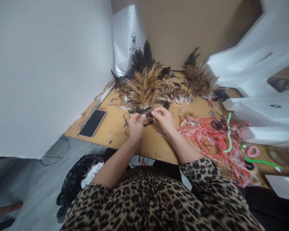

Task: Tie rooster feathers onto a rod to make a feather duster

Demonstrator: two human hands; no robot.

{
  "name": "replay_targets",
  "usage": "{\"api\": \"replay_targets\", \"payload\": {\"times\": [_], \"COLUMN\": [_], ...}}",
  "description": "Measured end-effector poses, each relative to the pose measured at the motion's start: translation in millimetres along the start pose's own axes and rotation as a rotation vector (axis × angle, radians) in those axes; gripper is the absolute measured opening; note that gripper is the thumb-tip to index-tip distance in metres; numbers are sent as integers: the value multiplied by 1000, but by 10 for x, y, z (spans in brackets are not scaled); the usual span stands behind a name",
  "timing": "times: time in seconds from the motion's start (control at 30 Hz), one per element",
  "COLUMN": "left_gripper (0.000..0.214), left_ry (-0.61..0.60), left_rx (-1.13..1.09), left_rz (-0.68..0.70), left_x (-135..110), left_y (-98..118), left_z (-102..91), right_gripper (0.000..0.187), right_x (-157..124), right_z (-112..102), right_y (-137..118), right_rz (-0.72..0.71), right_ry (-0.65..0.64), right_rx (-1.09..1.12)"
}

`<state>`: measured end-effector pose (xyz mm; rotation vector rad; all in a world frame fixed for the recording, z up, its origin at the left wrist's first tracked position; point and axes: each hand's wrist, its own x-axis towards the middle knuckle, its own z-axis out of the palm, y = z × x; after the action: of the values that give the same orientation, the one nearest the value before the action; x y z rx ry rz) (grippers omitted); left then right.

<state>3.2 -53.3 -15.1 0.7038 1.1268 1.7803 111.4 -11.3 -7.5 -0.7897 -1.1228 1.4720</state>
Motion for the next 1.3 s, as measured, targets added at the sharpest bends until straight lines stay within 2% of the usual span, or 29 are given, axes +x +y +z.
{"api": "replay_targets", "payload": {"times": [0.13,0.23,0.3,0.4,0.47,0.53,0.6,0.63,0.77,0.87,0.93,1.0,1.13,1.3], "left_gripper": [17,21,26,30,29,27,26,25,27,32,35,36,34,28], "left_ry": [-17,-13,17,71,87,83,62,47,-8,-20,-15,-12,-13,8], "left_rx": [33,14,-14,-48,-66,-84,-92,-93,-80,-52,-27,-1,23,45], "left_rz": [-1,-27,-53,-94,-115,-123,-122,-119,-127,-127,-125,-119,-82,-26], "left_x": [-14,-25,-8,34,54,58,45,33,-29,-66,-78,-79,-62,-33], "left_y": [-6,-15,-12,21,57,93,121,131,145,140,132,122,117,143], "left_z": [30,36,10,-53,-86,-101,-100,-94,-62,-42,-37,-39,-52,-49], "right_gripper": [37,35,31,26,22,22,26,27,16,18,22,26,23,24], "right_x": [-37,-18,35,169,262,319,319,297,140,37,-2,-20,-29,-62], "right_z": [84,113,55,-177,-370,-510,-538,-505,-197,5,77,113,157,231], "right_y": [-35,-12,-13,-78,-142,-187,-192,-179,-76,-8,23,46,79,75], "right_rz": [-17,-9,-4,-54,-170,-320,-411,-407,-145,36,117,153,142,172], "right_ry": [-32,-25,34,218,317,351,311,262,-64,-205,-217,-172,-49,8], "right_rx": [-42,-115,-130,-171,-356,-646,-839,-853,-548,-330,-229,-166,-127,5]}}
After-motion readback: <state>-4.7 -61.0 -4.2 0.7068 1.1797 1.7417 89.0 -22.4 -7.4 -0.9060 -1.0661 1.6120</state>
